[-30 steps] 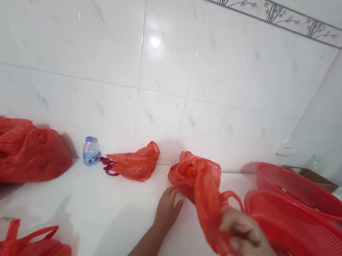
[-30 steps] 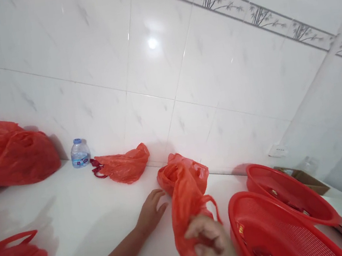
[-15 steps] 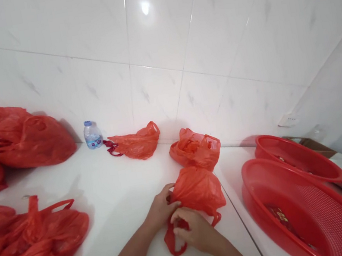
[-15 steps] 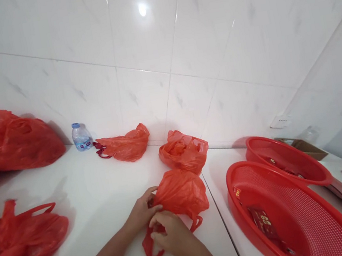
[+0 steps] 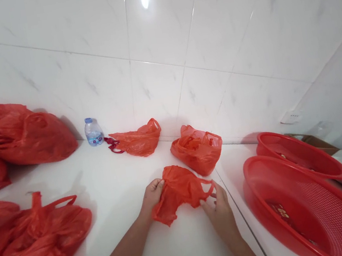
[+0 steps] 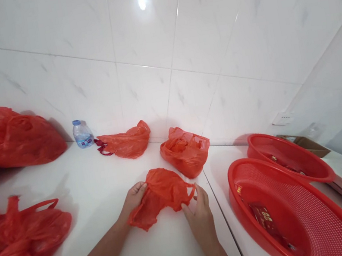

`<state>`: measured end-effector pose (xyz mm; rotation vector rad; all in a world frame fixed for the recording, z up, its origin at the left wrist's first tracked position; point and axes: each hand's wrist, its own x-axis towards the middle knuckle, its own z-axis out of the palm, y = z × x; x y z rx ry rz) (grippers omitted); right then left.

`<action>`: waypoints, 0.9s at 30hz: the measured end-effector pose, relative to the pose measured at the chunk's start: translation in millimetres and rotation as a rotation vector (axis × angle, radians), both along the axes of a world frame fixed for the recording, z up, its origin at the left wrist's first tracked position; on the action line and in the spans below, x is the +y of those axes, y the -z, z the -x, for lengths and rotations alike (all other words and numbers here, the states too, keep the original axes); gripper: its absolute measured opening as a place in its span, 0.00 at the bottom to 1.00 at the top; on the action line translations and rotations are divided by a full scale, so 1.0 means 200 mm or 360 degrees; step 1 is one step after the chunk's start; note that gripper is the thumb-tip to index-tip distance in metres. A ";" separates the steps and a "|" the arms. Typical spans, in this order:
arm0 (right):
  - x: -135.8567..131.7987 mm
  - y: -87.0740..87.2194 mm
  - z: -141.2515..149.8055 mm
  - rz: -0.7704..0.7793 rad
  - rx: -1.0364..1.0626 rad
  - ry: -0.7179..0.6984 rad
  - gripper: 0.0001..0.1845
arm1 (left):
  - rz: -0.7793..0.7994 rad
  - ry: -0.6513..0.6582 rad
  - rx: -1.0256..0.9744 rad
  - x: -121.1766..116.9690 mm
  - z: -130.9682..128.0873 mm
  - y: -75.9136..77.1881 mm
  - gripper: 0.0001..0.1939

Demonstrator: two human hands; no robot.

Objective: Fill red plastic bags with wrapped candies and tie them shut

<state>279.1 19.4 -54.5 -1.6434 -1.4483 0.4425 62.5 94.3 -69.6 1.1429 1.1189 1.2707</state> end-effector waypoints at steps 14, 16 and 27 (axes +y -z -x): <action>0.09 -0.18 -0.32 -0.0054 0.1045 0.0283 0.17 | -0.0050 -0.0336 0.0026 -0.02 0.11 -0.05 0.21; 0.06 -0.22 -0.31 0.0021 0.0960 0.0172 0.23 | -0.0043 -0.0317 -0.0010 -0.03 0.10 -0.05 0.21; -0.28 -0.28 0.12 -0.0955 -0.0375 -0.0311 0.14 | 0.0022 -0.0265 -0.0218 -0.07 0.05 -0.09 0.22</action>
